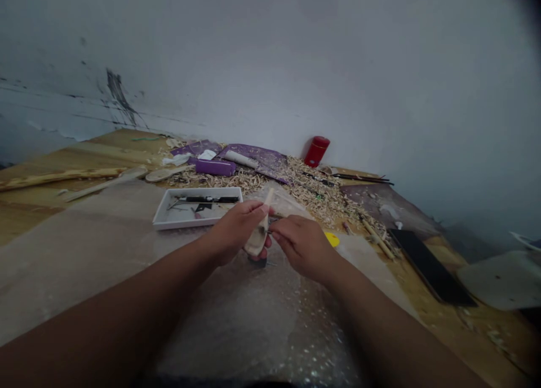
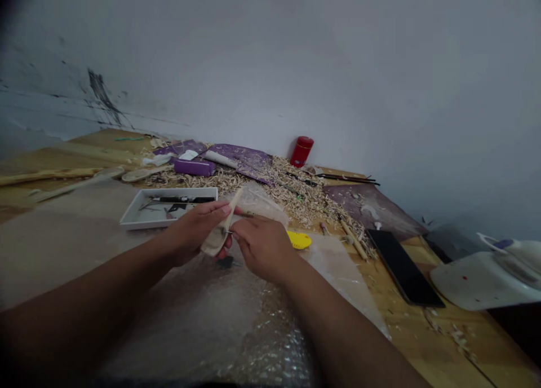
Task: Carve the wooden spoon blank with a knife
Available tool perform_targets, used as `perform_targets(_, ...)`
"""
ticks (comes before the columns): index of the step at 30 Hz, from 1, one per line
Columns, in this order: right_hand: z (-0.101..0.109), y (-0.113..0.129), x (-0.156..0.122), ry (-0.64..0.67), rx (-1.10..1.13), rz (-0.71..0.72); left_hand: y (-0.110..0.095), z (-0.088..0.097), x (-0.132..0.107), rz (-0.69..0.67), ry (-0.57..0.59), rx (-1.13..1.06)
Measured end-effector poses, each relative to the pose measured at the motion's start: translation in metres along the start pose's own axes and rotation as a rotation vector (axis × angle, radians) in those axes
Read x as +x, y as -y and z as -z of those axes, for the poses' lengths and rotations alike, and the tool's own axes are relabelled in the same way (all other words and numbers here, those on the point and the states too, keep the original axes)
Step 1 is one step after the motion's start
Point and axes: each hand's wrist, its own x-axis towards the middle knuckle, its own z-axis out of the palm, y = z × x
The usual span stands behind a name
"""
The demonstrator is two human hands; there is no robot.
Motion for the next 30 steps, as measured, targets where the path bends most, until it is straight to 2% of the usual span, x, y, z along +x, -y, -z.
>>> perform_targets(7, 0.003, -0.002, 0.001, 0.009, 0.028, -0.035, 0.000, 0.006, -0.002, -0.014, 0.201, 0.049)
perform_targets(16, 0.003, -0.011, 0.001, -0.005, 0.083, -0.093, -0.003, 0.009, -0.004, 0.027, 0.344, -0.189)
perform_targets(20, 0.004, -0.011, 0.001, -0.017, 0.088, -0.088, -0.001, 0.009, -0.004, 0.039, 0.347, -0.207)
perform_targets(25, 0.005, -0.010, 0.002, -0.007, 0.058, -0.077, 0.000, 0.003, -0.004, -0.027, 0.282, -0.250)
perform_targets(30, 0.002, -0.010, 0.001, -0.010, -0.002, -0.068, -0.003, -0.002, -0.007, -0.018, 0.263, -0.290)
